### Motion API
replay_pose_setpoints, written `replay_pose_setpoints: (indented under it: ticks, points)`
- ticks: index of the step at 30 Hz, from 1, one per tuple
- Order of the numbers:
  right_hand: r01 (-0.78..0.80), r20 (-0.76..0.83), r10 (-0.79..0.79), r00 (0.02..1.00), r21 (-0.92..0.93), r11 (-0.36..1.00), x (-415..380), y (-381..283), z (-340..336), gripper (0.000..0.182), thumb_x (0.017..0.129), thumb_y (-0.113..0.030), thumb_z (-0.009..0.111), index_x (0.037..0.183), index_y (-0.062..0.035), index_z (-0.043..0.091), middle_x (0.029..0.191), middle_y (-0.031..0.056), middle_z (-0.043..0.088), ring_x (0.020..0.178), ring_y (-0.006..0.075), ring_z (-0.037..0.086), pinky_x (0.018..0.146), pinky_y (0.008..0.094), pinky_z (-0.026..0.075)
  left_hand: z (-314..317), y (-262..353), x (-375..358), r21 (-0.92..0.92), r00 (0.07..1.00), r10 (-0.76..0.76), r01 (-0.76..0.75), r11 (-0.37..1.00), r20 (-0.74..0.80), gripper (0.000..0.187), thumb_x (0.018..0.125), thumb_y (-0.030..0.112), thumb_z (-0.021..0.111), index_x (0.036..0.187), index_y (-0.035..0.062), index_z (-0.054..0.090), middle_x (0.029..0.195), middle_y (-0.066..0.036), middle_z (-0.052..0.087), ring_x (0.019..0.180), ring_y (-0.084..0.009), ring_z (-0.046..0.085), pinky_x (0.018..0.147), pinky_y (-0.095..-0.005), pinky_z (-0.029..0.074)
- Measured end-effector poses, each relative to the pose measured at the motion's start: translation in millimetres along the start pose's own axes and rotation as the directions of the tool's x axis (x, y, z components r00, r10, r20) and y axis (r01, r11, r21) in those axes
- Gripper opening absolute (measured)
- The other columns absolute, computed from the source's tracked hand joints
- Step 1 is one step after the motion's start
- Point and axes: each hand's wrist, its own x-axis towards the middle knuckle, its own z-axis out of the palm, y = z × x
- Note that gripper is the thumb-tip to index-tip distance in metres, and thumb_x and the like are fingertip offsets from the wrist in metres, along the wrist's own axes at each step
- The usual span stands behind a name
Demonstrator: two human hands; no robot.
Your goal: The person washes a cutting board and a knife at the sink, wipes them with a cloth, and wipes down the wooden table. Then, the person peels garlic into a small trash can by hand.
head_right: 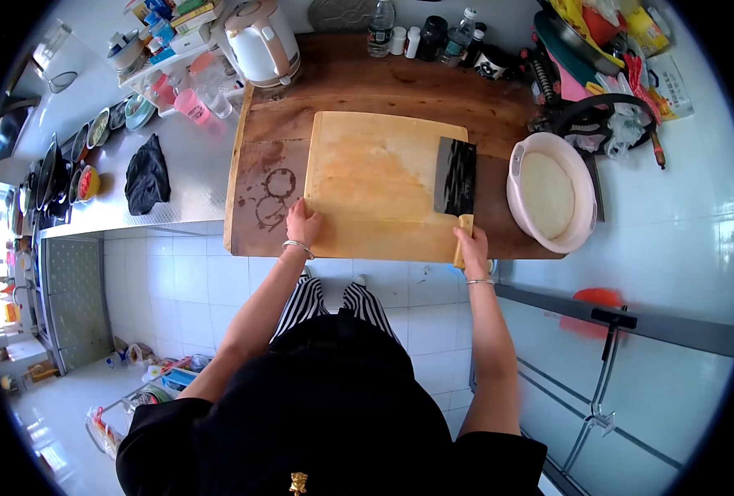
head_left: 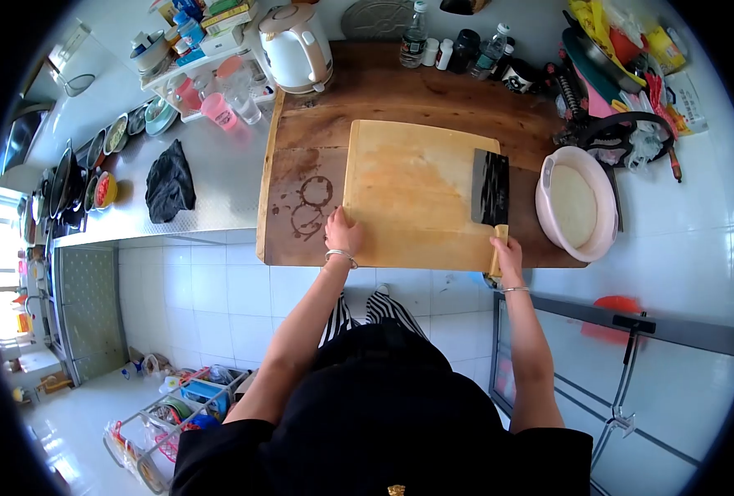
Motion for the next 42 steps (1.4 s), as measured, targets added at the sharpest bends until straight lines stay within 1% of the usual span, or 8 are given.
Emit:
replay_pose_setpoints:
  ticks: [3, 6, 8, 13, 15, 22, 30, 42]
  points:
    - [0.005, 0.045, -0.013, 0.999, 0.174, 0.985, -4.0, -4.7, 1.6, 0.018, 0.076, -0.014, 0.064, 0.087, 0.0000, 0.064, 0.079, 0.0019, 0.061, 0.072, 0.0097, 0.056, 0.063, 0.0256, 0.044, 2.3, -6.2, 2.1, -0.079, 0.999, -0.051, 0.052, 0.996, 0.013, 0.057, 0.072, 0.028, 0.060, 0.124, 0.0041, 0.050, 0.135, -0.015, 0.039, 0.119, -0.0330, 0.043, 0.098, -0.0383, 0.036]
    - [-0.045, 0.087, 0.029, 0.996, 0.180, 0.983, -7.2, -9.2, -6.8, 0.019, 0.074, -0.013, 0.065, 0.089, -0.0005, 0.064, 0.078, 0.0019, 0.061, 0.072, 0.0100, 0.056, 0.063, 0.0259, 0.044, -1.4, -13.7, -0.9, -0.184, 0.999, 0.013, -0.020, 0.983, -0.039, 0.049, 0.073, 0.025, 0.063, 0.113, -0.0020, 0.053, 0.095, -0.013, 0.059, 0.087, -0.0227, 0.057, 0.076, -0.0307, 0.047]
    - [-0.058, 0.138, 0.037, 0.990, 0.154, 0.986, -15.9, -20.3, -14.4, 0.020, 0.074, -0.013, 0.065, 0.090, -0.0007, 0.064, 0.079, 0.0020, 0.061, 0.072, 0.0103, 0.056, 0.063, 0.0260, 0.044, -30.7, 9.0, -17.7, -0.568, 0.968, -0.075, 0.203, 0.798, 0.241, 0.048, 0.077, 0.027, 0.063, 0.111, -0.0052, 0.054, 0.094, -0.011, 0.059, 0.084, -0.0181, 0.057, 0.072, -0.0310, 0.048]
    - [-0.170, 0.281, 0.143, 0.949, 0.076, 0.982, -41.0, -40.8, -11.9, 0.025, 0.071, -0.012, 0.066, 0.093, -0.0007, 0.063, 0.080, 0.0024, 0.061, 0.072, 0.0114, 0.057, 0.064, 0.0263, 0.045, -47.8, -3.1, -6.4, -0.622, 0.984, -0.155, 0.172, 0.764, 0.082, 0.050, 0.085, 0.040, 0.052, 0.097, -0.0078, 0.058, 0.087, -0.010, 0.061, 0.077, -0.0158, 0.055, 0.068, -0.0300, 0.045]
    - [-0.019, 0.249, 0.050, 0.967, -0.125, 0.992, -47.6, -32.3, 3.6, 0.028, 0.071, -0.011, 0.064, 0.097, 0.0000, 0.061, 0.079, 0.0016, 0.060, 0.070, 0.0106, 0.056, 0.062, 0.0253, 0.045, -54.8, -19.0, 3.7, -0.565, 0.978, -0.191, 0.207, 0.798, 0.088, 0.050, 0.085, 0.041, 0.051, 0.093, -0.0079, 0.059, 0.083, -0.009, 0.060, 0.075, -0.0160, 0.055, 0.067, -0.0304, 0.045]
    - [0.065, 0.241, -0.053, 0.969, -0.043, 0.997, -114.9, -71.9, 64.5, 0.025, 0.071, -0.006, 0.063, 0.095, 0.0003, 0.060, 0.078, 0.0005, 0.057, 0.069, 0.0088, 0.052, 0.060, 0.0239, 0.042, -133.7, -51.8, -16.2, -0.644, 0.968, -0.252, 0.199, 0.738, 0.009, 0.049, 0.089, 0.040, 0.049, 0.084, -0.0079, 0.062, 0.071, -0.006, 0.059, 0.064, -0.0122, 0.052, 0.060, -0.0297, 0.044]
    - [0.227, 0.400, -0.210, 0.892, 0.004, 0.974, -218.8, -129.0, 231.0, 0.025, 0.070, -0.006, 0.060, 0.094, 0.0003, 0.058, 0.082, 0.0005, 0.055, 0.072, 0.0100, 0.050, 0.064, 0.0239, 0.042, -313.7, -165.3, -28.8, -0.794, 0.919, -0.369, 0.120, 0.595, -0.138, 0.047, 0.090, 0.039, 0.050, 0.090, -0.0064, 0.063, 0.069, -0.005, 0.059, 0.063, -0.0104, 0.051, 0.059, -0.0287, 0.043]
    - [0.339, 0.854, -0.284, 0.436, 0.136, 0.931, -391.8, -178.9, 577.0, 0.025, 0.068, -0.006, 0.062, 0.092, 0.0002, 0.058, 0.079, -0.0003, 0.055, 0.067, 0.0086, 0.051, 0.061, 0.0224, 0.043, -584.5, -423.6, -104.9, -0.837, 0.622, -0.594, -0.202, 0.508, -0.511, 0.043, 0.091, 0.034, 0.051, 0.082, -0.0057, 0.065, 0.064, -0.001, 0.058, 0.055, -0.0067, 0.047, 0.050, -0.0257, 0.039]
